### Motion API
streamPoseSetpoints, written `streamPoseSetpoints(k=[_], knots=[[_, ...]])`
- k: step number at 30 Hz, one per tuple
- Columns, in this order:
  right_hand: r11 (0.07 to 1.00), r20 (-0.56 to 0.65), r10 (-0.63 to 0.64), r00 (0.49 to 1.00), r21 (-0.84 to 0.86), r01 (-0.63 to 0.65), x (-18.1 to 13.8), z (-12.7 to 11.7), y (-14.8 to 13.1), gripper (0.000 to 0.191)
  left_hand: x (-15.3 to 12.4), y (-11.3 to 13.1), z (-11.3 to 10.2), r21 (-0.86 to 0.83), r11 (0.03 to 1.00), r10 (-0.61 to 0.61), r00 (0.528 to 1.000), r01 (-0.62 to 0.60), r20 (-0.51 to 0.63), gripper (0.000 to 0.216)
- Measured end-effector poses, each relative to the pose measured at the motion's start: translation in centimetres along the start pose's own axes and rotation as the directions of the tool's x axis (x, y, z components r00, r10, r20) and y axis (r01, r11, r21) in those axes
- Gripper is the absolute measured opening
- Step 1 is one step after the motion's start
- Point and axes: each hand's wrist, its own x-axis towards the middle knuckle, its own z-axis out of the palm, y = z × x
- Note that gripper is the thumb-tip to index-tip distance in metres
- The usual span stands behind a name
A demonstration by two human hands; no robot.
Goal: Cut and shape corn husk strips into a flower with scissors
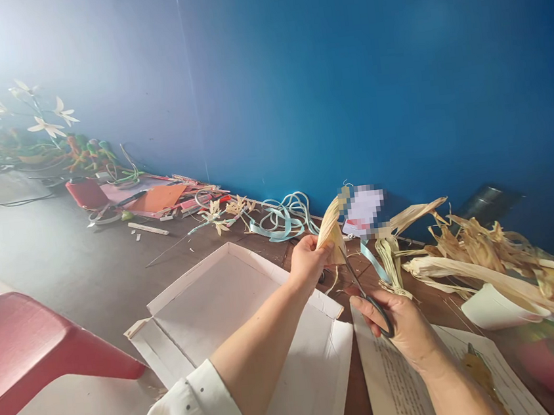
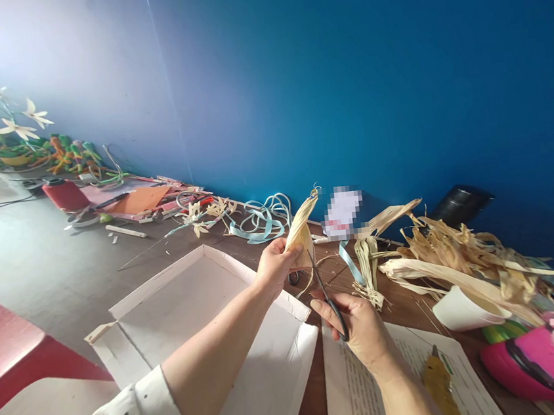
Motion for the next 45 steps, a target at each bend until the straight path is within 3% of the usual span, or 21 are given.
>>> streamPoseSetpoints(k=[24,36,45], knots=[[1.000,-0.026,-0.024,0.999,0.008,0.024,0.3,0.0,0.7,0.026,-0.9,0.3,0.5,-0.090,0.994,-0.045,0.994,0.055,0.104,0.034],[0.998,-0.062,-0.045,0.997,-0.037,0.042,0.4,0.0,1.0,0.030,-1.6,1.2,0.8,-0.180,0.973,-0.121,0.985,0.143,0.125,0.040],[0.994,-0.079,-0.070,0.994,-0.084,0.063,0.3,0.1,0.9,0.031,-1.6,0.6,0.6,-0.127,0.982,-0.117,0.978,0.140,0.174,0.042]])
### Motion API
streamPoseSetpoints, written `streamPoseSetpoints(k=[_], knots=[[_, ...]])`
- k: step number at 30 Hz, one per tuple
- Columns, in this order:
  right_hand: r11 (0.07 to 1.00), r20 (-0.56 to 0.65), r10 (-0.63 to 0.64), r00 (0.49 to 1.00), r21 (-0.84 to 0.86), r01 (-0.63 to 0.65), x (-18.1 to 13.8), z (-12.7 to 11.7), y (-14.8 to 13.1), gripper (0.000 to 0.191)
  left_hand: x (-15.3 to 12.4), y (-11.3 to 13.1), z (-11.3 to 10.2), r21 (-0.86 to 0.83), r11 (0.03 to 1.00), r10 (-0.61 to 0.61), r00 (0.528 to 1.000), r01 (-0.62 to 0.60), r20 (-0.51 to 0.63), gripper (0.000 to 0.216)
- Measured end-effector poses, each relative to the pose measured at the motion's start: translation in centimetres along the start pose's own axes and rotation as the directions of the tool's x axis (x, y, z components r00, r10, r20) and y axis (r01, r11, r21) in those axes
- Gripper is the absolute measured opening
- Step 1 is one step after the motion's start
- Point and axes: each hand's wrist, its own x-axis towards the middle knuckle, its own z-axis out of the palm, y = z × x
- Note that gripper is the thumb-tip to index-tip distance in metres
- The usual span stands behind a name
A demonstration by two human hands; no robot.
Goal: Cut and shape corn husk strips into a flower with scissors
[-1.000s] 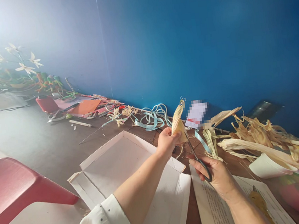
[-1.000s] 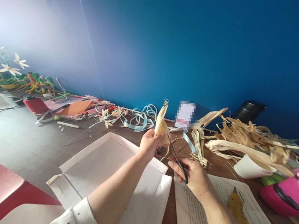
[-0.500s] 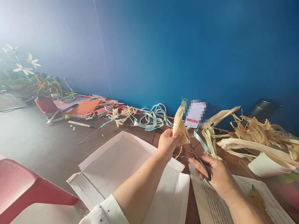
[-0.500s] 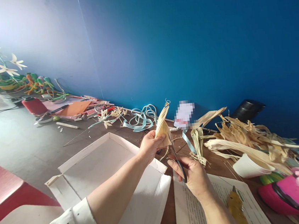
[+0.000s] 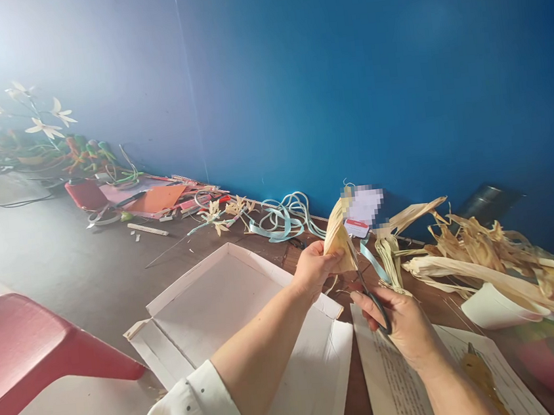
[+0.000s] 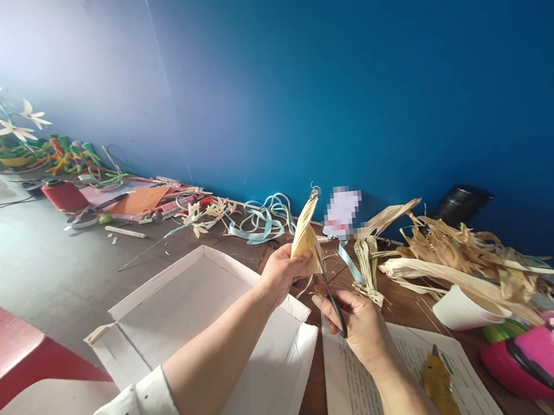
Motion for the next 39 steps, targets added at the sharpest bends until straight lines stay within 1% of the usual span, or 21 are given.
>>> streamPoseSetpoints(k=[4,8,11,15,19,24,29,34,39], knots=[[0.999,-0.002,-0.034,0.999,-0.035,0.033,0.1,-0.2,0.6,0.022,0.0,-0.1,0.0,-0.003,1.000,-0.015,1.000,0.015,0.026,0.042],[0.997,-0.005,-0.045,0.999,-0.064,0.044,0.1,-0.4,1.0,0.022,0.1,-0.1,-0.1,-0.008,1.000,-0.022,0.999,0.022,0.036,0.042],[0.998,-0.011,-0.035,0.999,-0.057,0.035,0.2,-0.4,1.0,0.018,0.2,-0.1,-0.1,-0.002,1.000,-0.027,0.999,0.027,0.034,0.043],[0.998,-0.012,-0.016,1.000,-0.055,0.015,0.3,-0.4,0.9,0.026,0.5,-0.1,-0.4,0.058,0.998,-0.018,0.999,0.016,0.034,0.043],[0.993,-0.030,-0.019,0.999,-0.113,0.016,0.1,-0.2,0.5,0.033,0.6,0.2,-0.7,0.090,0.996,0.010,1.000,-0.011,0.015,0.043],[0.974,-0.065,-0.057,0.996,-0.223,0.041,-0.3,0.2,-0.3,0.036,0.6,0.0,-0.8,0.045,0.999,0.002,1.000,-0.003,0.028,0.045],[0.962,-0.085,-0.096,0.992,-0.263,0.070,-0.2,0.1,-0.4,0.042,0.3,-0.2,-0.6,0.020,0.999,-0.043,0.996,0.041,0.078,0.047],[0.949,-0.118,-0.089,0.989,-0.311,0.048,-0.1,0.0,0.1,0.042,0.0,0.0,-0.3,0.010,0.997,-0.079,0.995,0.079,0.062,0.049],[0.948,-0.144,-0.108,0.984,-0.313,0.058,-0.1,0.1,0.2,0.044,-0.1,0.0,-0.1,-0.016,0.996,-0.090,0.993,0.091,0.073,0.047]])
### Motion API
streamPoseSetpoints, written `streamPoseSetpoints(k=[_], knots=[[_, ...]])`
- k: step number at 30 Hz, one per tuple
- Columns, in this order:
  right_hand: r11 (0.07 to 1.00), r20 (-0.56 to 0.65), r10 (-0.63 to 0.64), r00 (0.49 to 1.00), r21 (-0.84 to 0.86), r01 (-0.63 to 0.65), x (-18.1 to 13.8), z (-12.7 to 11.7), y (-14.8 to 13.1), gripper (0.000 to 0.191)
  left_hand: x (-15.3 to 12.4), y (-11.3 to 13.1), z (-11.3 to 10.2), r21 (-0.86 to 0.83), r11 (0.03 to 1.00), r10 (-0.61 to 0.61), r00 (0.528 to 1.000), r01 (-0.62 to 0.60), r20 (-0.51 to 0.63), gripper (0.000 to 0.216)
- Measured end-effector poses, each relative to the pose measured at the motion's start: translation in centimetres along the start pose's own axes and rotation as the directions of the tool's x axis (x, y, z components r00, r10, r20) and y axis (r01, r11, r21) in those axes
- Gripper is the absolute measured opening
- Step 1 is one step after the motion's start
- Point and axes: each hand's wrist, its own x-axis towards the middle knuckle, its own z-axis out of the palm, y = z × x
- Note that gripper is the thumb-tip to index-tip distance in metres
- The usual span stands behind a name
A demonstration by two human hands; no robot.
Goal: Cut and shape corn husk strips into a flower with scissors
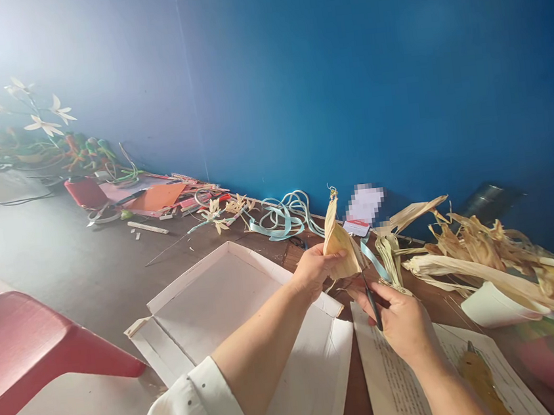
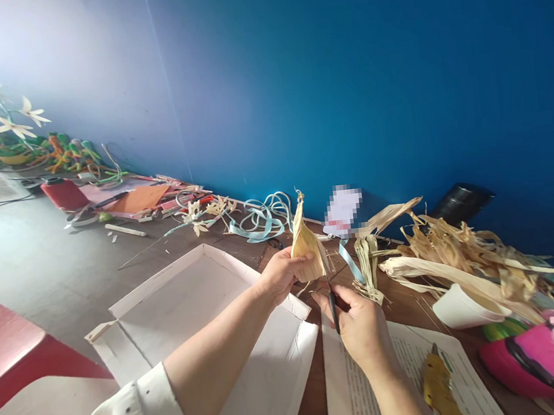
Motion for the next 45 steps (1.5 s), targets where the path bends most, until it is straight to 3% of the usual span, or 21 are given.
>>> streamPoseSetpoints(k=[22,32,39,45], knots=[[1.000,-0.034,-0.004,0.999,0.022,0.004,0.1,0.2,0.0,0.037,-0.3,-0.3,0.4,-0.083,0.993,-0.081,0.997,0.082,0.011,0.049],[0.989,-0.049,0.023,0.999,0.150,-0.015,0.2,0.4,0.3,0.038,-0.2,-0.8,0.5,-0.080,0.991,-0.110,0.994,0.109,-0.012,0.044],[0.979,-0.064,0.071,0.995,0.194,-0.057,0.3,0.4,0.1,0.042,-0.5,-0.1,0.4,-0.028,0.996,-0.080,0.990,0.084,0.112,0.046],[0.979,-0.049,0.085,0.995,0.188,-0.074,0.1,0.3,0.0,0.042,-0.3,-0.4,0.5,-0.044,0.999,-0.019,0.998,0.016,-0.062,0.039]])
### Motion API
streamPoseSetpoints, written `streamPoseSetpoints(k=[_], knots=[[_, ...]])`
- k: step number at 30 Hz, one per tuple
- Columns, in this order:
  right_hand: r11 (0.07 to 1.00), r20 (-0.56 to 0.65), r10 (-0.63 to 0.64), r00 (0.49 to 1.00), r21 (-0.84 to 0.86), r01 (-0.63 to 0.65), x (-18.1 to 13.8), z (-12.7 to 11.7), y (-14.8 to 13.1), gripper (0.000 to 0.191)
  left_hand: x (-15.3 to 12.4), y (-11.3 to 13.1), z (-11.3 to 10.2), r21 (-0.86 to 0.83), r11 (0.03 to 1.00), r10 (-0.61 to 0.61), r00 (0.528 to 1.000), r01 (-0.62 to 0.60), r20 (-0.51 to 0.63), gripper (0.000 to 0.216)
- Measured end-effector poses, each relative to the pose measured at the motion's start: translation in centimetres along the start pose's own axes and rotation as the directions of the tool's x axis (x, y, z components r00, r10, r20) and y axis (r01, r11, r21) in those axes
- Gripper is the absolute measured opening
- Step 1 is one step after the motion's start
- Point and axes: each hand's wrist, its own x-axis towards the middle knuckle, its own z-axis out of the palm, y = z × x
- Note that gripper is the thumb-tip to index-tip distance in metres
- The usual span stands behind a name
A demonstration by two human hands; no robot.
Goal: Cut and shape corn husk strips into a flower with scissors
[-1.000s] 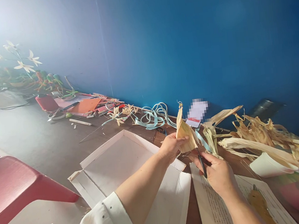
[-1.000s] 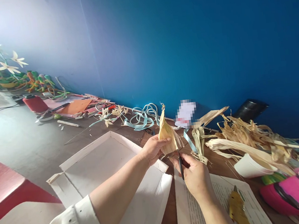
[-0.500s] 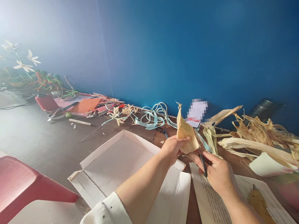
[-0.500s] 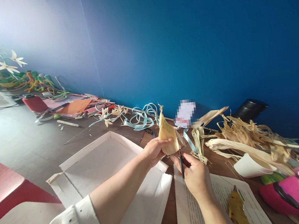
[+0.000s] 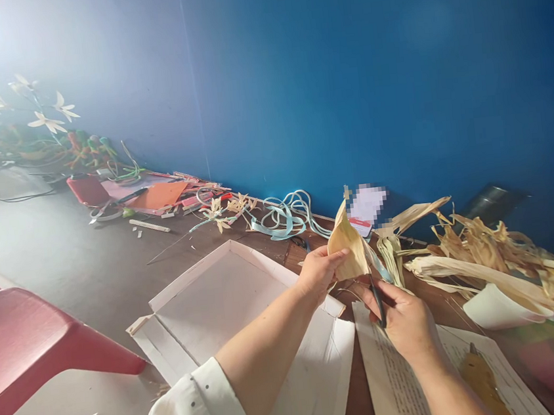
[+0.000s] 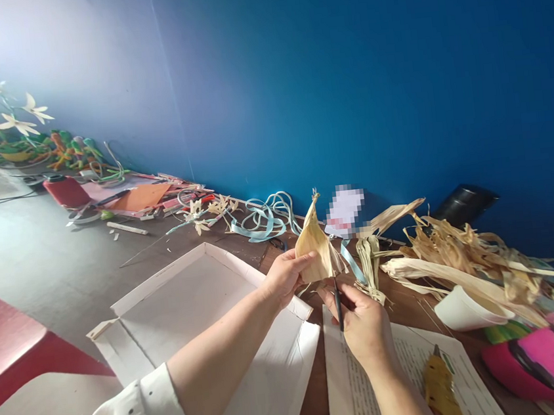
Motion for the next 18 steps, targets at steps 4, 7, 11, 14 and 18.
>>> streamPoseSetpoints(k=[4,7,11,14,18], knots=[[1.000,-0.020,0.019,1.000,0.001,-0.019,-0.02,0.01,0.15,0.038,0.15,-0.23,-0.03,0.060,0.998,-0.013,1.000,0.012,0.012,0.030],[0.999,-0.020,0.043,0.999,0.012,-0.043,0.06,-0.07,0.24,0.033,-0.07,-0.03,0.12,0.101,0.994,-0.051,0.999,0.049,0.013,0.027],[0.997,-0.005,0.049,0.999,0.065,-0.048,0.30,-0.20,0.68,0.024,-0.34,0.07,0.39,0.109,0.993,-0.050,0.998,0.045,0.040,0.028],[0.993,-0.006,0.042,0.999,0.112,-0.041,0.42,-0.20,0.93,0.020,-0.35,-0.20,0.53,0.107,0.994,-0.016,0.998,0.010,0.056,0.029],[0.987,-0.018,0.046,0.999,0.152,-0.043,0.34,-0.15,0.69,0.021,-0.39,-0.55,0.64,0.065,0.998,-0.018,0.997,0.013,0.077,0.033]])
